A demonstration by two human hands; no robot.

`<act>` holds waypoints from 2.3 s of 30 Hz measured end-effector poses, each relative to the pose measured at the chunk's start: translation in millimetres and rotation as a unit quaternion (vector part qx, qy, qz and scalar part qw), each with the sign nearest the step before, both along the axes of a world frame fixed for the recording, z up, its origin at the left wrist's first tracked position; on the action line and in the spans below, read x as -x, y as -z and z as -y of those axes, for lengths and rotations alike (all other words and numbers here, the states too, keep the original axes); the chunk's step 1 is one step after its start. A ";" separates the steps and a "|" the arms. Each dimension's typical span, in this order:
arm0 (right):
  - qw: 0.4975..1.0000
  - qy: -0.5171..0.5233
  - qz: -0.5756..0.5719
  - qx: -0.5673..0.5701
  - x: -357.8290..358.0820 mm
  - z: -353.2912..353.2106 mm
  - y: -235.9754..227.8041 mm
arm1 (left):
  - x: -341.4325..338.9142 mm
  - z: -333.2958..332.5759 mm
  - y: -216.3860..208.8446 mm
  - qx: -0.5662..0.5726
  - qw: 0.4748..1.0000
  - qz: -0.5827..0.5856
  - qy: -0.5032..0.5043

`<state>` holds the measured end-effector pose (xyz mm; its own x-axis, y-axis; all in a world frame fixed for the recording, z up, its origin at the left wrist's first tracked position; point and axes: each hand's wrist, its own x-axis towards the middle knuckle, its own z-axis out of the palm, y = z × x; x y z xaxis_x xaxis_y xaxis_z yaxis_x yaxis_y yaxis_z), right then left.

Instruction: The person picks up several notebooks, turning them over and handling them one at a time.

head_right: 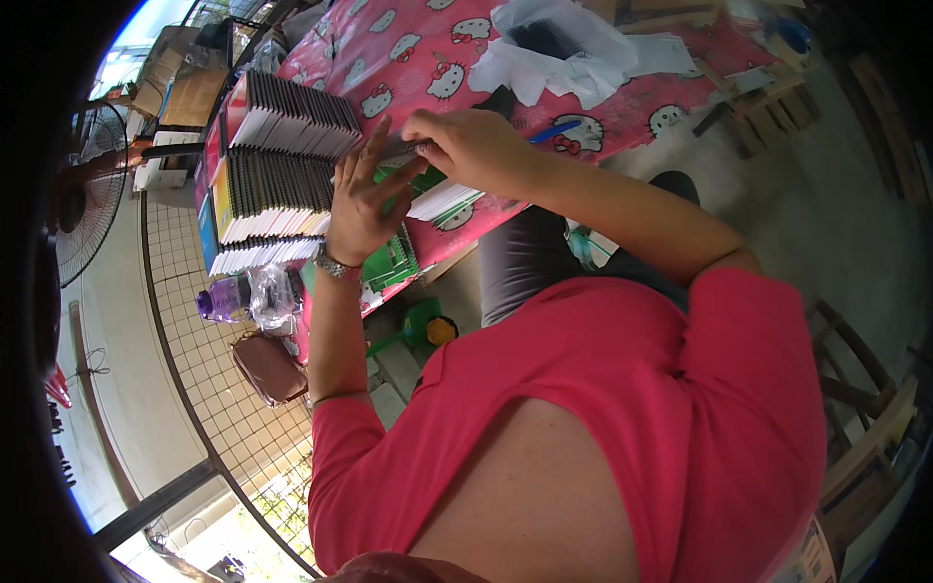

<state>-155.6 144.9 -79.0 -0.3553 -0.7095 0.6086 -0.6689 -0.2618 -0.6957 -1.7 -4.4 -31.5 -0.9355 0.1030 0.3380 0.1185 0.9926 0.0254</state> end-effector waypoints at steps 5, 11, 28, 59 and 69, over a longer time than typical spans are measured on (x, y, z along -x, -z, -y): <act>1.000 -0.010 -0.020 -0.008 19.0 -4.8 2.0 | 2.1 -4.1 -10.9 0.016 0.999 0.032 0.013; 0.990 -0.112 0.055 -0.068 18.5 -12.6 2.7 | -7.2 -9.8 -14.9 0.041 0.997 0.059 -0.011; 0.842 0.506 -0.003 -0.185 327.4 -178.3 114.0 | 4.0 0.3 -1.9 0.033 0.999 -0.032 -0.024; 0.974 -0.117 0.125 -0.151 21.0 -18.7 -6.5 | 17.5 -29.9 28.9 0.021 0.967 -0.166 -0.193; 0.991 -0.087 -0.098 -0.040 42.8 1.9 -5.7 | 40.1 -49.2 48.7 -0.005 0.931 -0.251 -0.267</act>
